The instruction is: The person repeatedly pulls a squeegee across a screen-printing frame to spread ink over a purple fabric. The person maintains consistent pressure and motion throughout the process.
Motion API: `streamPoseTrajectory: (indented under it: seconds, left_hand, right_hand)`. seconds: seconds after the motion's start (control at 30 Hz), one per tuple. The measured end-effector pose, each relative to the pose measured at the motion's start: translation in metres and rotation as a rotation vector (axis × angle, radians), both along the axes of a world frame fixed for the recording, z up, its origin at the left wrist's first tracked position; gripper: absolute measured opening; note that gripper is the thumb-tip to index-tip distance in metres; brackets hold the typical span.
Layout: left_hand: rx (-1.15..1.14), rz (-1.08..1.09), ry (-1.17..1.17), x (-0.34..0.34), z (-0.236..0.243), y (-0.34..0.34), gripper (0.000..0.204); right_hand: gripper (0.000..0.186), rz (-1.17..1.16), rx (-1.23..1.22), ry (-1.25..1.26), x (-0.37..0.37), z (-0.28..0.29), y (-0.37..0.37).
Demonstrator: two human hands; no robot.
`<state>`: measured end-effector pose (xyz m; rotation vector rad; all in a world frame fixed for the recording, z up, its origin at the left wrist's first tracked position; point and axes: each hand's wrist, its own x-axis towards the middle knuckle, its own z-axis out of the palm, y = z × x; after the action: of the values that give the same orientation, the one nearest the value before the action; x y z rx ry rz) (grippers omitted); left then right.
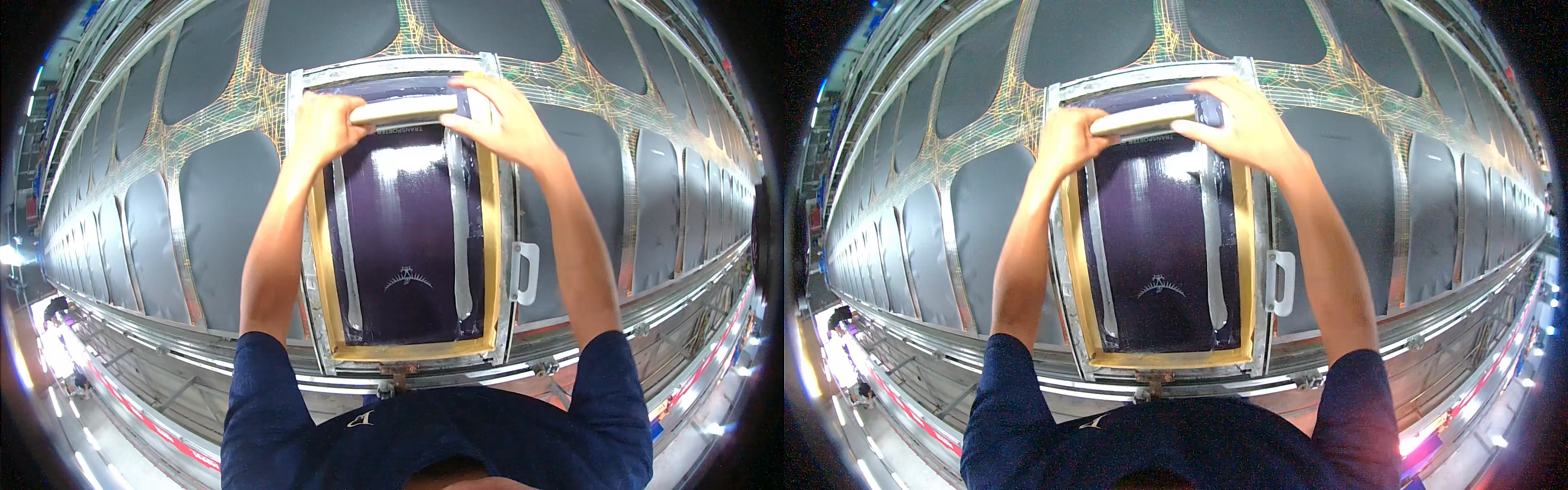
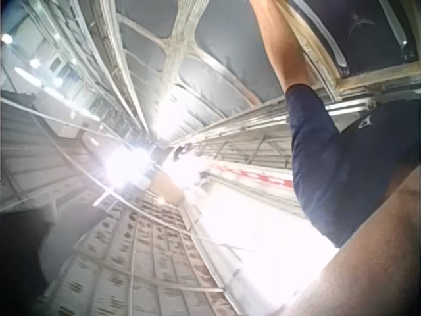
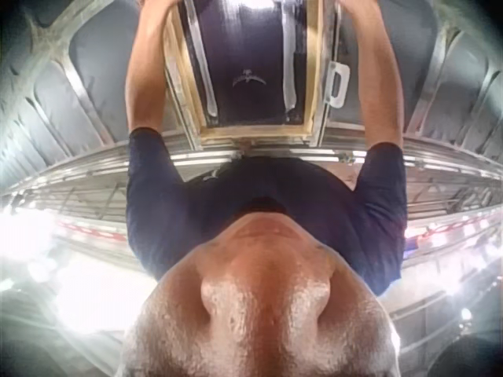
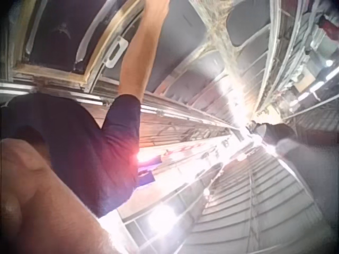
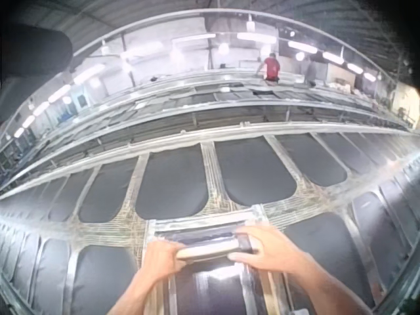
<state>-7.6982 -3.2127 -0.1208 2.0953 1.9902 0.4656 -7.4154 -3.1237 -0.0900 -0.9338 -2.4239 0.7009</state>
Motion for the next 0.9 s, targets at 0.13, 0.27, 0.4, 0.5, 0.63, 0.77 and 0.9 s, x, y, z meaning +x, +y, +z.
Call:
streamPoseTrajectory:
  seconds: [0.13,0.27,0.4,0.5,0.63,0.77,0.9]
  left_hand:
    - [-0.058,0.010,0.131,-0.015,-0.001,0.041,0.043]
    - [-0.128,0.046,0.084,-0.017,-0.011,0.051,0.051]
    - [-0.115,0.034,0.092,-0.008,-0.014,0.027,0.050]
    - [-0.125,0.003,0.068,0.010,-0.019,-0.017,0.041]
    - [-0.098,-0.034,0.021,0.052,-0.021,-0.124,0.032]
    - [-0.069,-0.025,0.098,0.108,-0.018,-0.246,0.015]
    - [0.086,0.005,-0.051,0.137,-0.022,-0.311,0.010]
  right_hand:
    - [0.049,0.157,0.059,-0.507,-0.067,-0.001,0.055]
    - [0.037,0.169,0.097,-0.479,-0.079,-0.043,0.070]
    - [0.033,0.103,0.033,-0.407,-0.067,-0.053,0.042]
    - [0.030,0.137,-0.034,-0.443,-0.046,-0.050,-0.004]
    - [0.029,0.195,0.066,-0.397,-0.002,-0.050,-0.106]
    - [0.025,0.223,0.091,-0.397,0.052,-0.049,-0.224]
    - [0.023,0.224,0.084,-0.279,0.081,-0.044,-0.288]
